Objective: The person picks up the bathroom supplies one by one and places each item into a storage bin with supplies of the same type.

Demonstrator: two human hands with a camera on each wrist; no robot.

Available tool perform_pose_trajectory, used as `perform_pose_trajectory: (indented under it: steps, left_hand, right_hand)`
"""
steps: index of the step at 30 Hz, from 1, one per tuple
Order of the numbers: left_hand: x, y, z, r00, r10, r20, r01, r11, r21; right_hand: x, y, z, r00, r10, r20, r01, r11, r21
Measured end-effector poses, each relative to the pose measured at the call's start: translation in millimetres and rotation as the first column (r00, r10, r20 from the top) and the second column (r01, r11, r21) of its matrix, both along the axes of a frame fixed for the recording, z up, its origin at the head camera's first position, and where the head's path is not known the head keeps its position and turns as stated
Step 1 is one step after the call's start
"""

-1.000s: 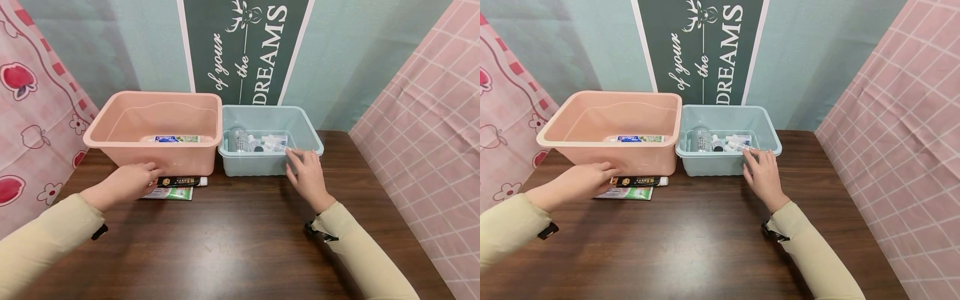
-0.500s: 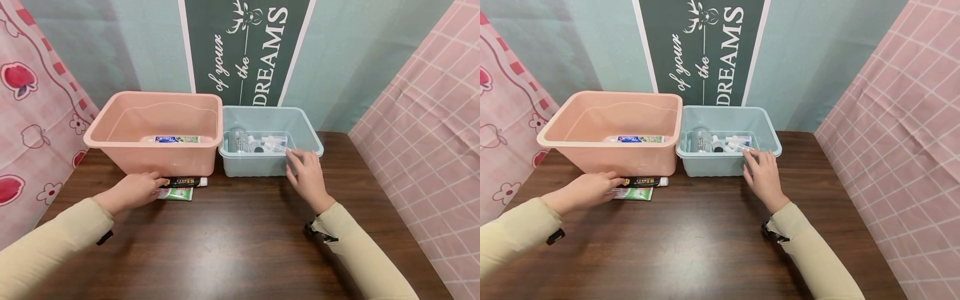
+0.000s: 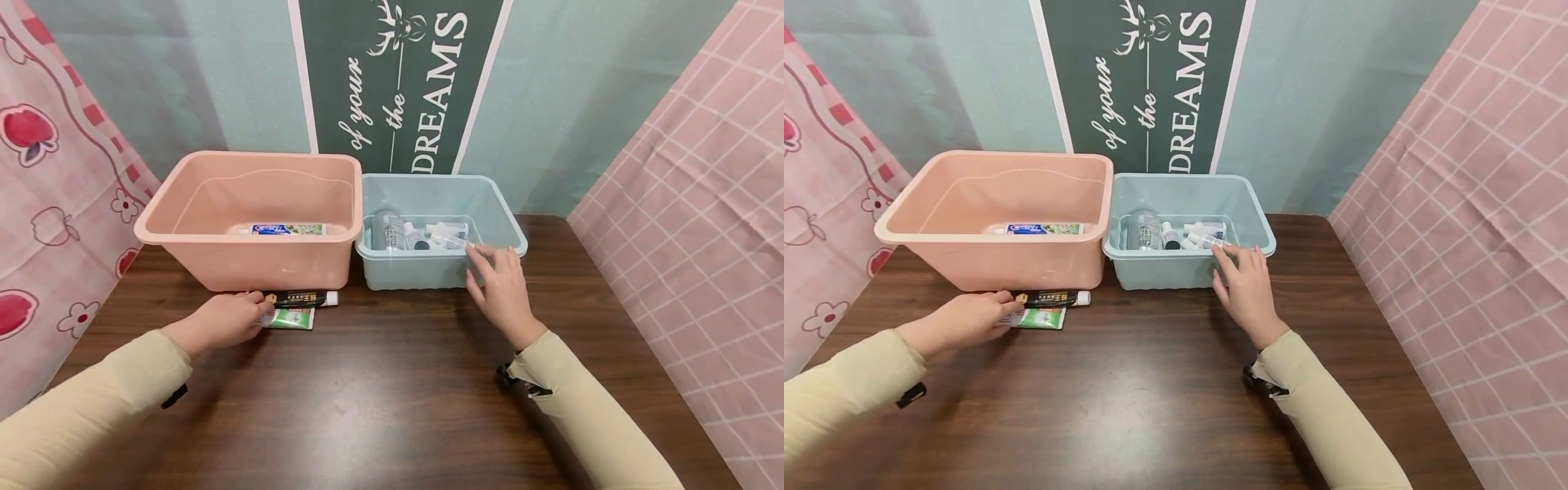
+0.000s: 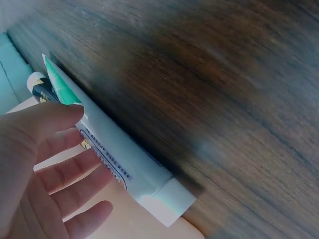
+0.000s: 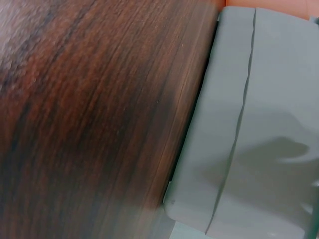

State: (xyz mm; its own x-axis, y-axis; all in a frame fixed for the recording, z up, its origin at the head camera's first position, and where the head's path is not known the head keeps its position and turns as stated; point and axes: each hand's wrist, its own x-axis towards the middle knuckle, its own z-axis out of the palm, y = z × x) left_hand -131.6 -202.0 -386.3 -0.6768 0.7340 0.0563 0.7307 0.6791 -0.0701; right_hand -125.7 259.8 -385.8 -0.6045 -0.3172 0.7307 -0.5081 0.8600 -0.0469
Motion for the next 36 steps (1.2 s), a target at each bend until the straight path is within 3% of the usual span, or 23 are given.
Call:
perform_pose_trajectory:
  steps: [9,22,27,36]
  left_hand:
    - [3.1,5.1,-6.8,0.990,0.043,0.134,-0.037,0.998,-0.045]
    - [9.7,8.9,-20.3,0.988,0.040,0.149,-0.039,0.999,-0.009]
    - [8.5,5.1,-14.6,0.995,0.041,0.086,-0.042,0.999,0.016]
    - [0.4,-1.8,10.8,1.000,0.005,0.005,-0.006,0.997,0.072]
  right_hand:
    - [1.7,-2.4,-0.8,1.000,-0.002,-0.002,0.002,1.000,-0.005]
    - [7.1,0.2,-5.5,1.000,-0.003,0.013,0.003,1.000,0.009]
    - [6.0,-0.3,-3.6,1.000,0.006,0.009,-0.006,1.000,0.016]
    - [1.5,-1.0,0.3,1.000,0.005,-0.012,-0.005,1.000,0.019]
